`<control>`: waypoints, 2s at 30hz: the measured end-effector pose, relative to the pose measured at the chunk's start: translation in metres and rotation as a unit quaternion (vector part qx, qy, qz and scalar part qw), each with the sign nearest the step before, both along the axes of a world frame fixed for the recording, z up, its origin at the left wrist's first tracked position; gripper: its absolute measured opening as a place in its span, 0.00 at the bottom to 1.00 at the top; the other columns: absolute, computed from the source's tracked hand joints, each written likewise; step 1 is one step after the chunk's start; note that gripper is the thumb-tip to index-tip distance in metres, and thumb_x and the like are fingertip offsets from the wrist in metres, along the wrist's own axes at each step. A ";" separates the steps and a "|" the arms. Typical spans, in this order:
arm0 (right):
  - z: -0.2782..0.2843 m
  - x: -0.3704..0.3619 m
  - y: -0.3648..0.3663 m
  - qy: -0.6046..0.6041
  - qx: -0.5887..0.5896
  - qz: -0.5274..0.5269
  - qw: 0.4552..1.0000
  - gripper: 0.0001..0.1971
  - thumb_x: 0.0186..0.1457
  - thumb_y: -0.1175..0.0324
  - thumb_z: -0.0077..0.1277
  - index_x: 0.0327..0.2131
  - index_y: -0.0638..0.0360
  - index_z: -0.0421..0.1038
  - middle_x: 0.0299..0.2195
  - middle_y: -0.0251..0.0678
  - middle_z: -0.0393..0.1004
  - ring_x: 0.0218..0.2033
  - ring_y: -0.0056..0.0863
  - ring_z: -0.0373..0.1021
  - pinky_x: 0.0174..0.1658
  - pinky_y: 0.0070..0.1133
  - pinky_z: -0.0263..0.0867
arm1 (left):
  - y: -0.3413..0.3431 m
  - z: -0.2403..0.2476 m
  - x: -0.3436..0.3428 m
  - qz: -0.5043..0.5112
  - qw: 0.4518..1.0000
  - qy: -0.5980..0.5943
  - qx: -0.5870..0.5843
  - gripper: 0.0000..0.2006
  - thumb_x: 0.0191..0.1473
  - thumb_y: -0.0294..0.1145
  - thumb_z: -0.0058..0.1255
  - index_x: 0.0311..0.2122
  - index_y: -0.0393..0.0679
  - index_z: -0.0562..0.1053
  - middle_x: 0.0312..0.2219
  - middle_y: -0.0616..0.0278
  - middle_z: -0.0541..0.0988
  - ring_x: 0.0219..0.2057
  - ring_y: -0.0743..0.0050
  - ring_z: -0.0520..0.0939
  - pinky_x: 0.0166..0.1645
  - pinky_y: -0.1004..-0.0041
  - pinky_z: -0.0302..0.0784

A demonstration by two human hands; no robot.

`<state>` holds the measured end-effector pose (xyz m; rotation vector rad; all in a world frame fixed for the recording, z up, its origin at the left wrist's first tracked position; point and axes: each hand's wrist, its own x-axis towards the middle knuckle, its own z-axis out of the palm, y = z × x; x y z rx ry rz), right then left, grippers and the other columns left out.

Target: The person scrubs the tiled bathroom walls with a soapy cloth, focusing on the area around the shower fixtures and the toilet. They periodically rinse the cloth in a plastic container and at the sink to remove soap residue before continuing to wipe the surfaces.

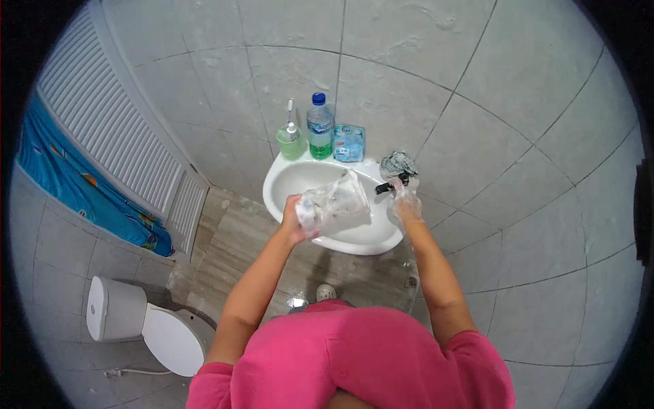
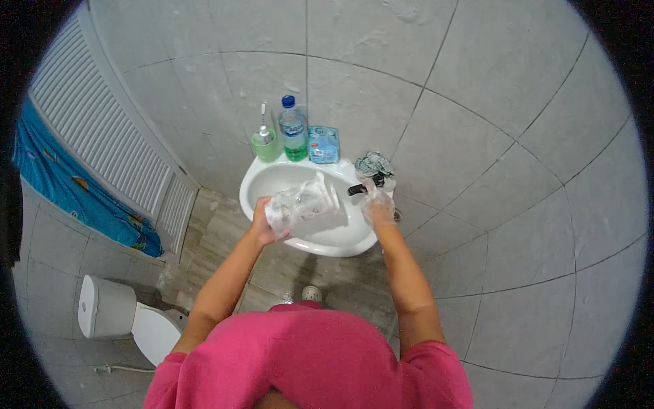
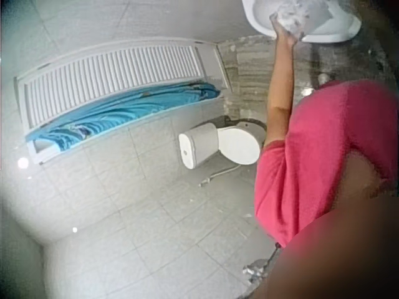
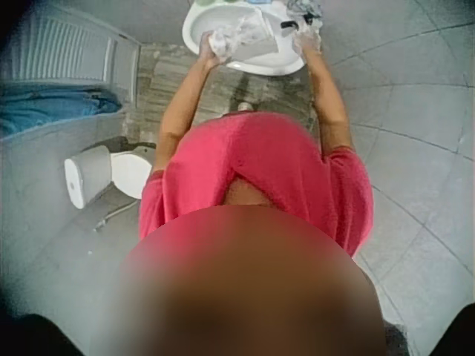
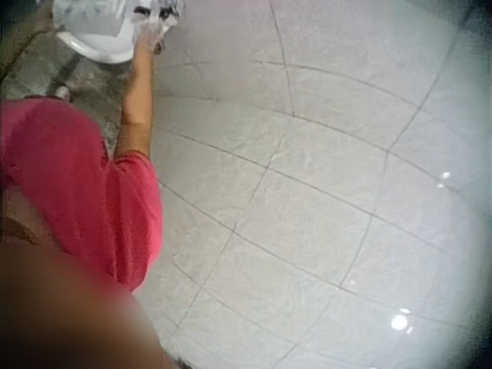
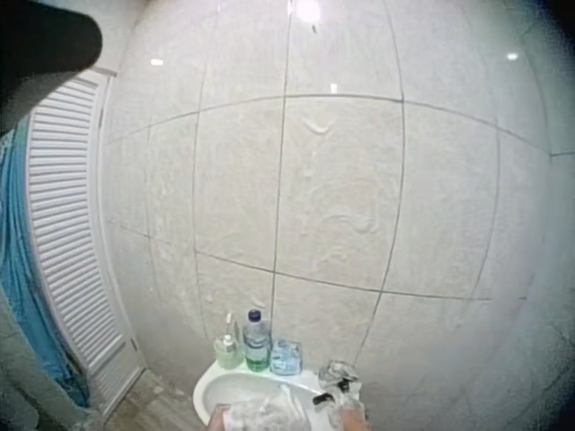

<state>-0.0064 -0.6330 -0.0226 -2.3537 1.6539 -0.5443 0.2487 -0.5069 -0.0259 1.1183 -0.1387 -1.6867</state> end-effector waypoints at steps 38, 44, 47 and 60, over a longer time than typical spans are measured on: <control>0.031 0.082 -0.004 -0.289 0.355 0.301 0.837 0.18 0.43 0.74 0.49 0.42 0.65 0.64 0.37 0.34 0.68 0.37 0.21 0.65 0.37 0.18 0.65 | -0.039 0.018 0.072 -0.101 0.994 -0.039 -0.001 0.26 0.36 0.61 0.38 0.40 0.59 0.68 0.36 0.67 0.71 0.37 0.67 0.68 0.38 0.64 0.59; 0.051 0.162 0.011 -0.245 0.506 0.436 0.703 0.20 0.45 0.73 0.51 0.44 0.62 0.62 0.36 0.33 0.68 0.35 0.19 0.66 0.38 0.17 0.66 | 0.006 0.033 0.069 -0.044 0.998 -0.011 -0.034 0.26 0.34 0.62 0.38 0.37 0.59 0.69 0.31 0.68 0.72 0.31 0.70 0.69 0.28 0.70 0.60; 0.039 0.192 0.014 -0.246 0.579 0.446 0.637 0.18 0.46 0.74 0.50 0.43 0.62 0.62 0.36 0.34 0.68 0.35 0.19 0.66 0.38 0.17 0.66 | 0.029 0.039 0.074 0.015 0.999 0.019 -0.039 0.26 0.36 0.61 0.35 0.37 0.57 0.69 0.28 0.67 0.73 0.27 0.70 0.72 0.21 0.71 0.61; 0.148 0.327 0.093 0.157 0.018 0.681 0.715 0.15 0.41 0.65 0.54 0.35 0.61 0.69 0.32 0.37 0.71 0.32 0.24 0.66 0.35 0.21 0.63 | 0.122 0.040 0.160 0.103 0.960 0.169 -0.199 0.25 0.41 0.59 0.30 0.41 0.58 0.67 0.34 0.66 0.73 0.28 0.64 0.74 0.16 0.75 0.64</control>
